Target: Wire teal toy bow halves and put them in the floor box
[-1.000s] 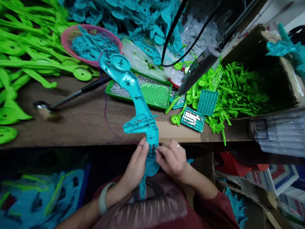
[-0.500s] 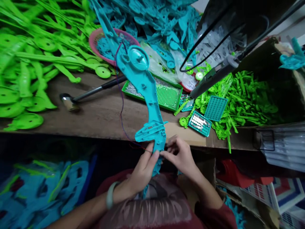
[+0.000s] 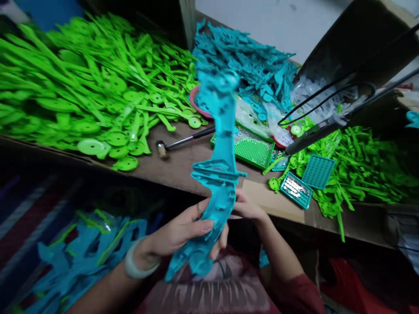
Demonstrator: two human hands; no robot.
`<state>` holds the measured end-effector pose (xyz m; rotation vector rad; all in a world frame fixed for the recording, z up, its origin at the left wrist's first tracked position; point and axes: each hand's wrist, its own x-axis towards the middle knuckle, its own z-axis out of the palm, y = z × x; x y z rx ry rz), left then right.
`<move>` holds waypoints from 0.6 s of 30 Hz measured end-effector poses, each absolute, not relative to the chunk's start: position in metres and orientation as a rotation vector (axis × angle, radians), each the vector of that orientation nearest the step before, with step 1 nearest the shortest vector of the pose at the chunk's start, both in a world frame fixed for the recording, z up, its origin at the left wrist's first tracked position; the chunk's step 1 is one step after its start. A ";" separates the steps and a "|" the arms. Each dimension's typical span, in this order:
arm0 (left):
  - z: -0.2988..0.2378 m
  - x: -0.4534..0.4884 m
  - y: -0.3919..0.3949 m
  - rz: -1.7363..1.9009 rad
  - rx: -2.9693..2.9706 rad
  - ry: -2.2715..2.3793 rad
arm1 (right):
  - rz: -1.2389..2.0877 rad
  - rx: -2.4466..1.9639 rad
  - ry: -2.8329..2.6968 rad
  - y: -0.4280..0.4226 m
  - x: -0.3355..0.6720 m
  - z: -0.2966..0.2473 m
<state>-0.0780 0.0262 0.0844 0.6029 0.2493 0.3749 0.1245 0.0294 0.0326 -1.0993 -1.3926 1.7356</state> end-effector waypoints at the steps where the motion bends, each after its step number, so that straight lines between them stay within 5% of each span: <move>1: 0.086 -0.086 0.031 0.260 0.620 0.229 | 1.660 -1.133 -1.346 0.035 0.130 0.034; 4: 0.089 -0.101 0.045 -0.120 0.684 0.190 | 1.496 -1.169 -1.348 0.061 0.153 0.051; 12: 0.098 -0.097 0.058 -0.536 1.168 0.141 | 1.720 -1.109 -1.778 0.122 0.218 0.116; 18: 0.071 -0.108 0.047 -0.446 1.234 0.226 | 1.902 -1.029 -1.872 0.123 0.239 0.115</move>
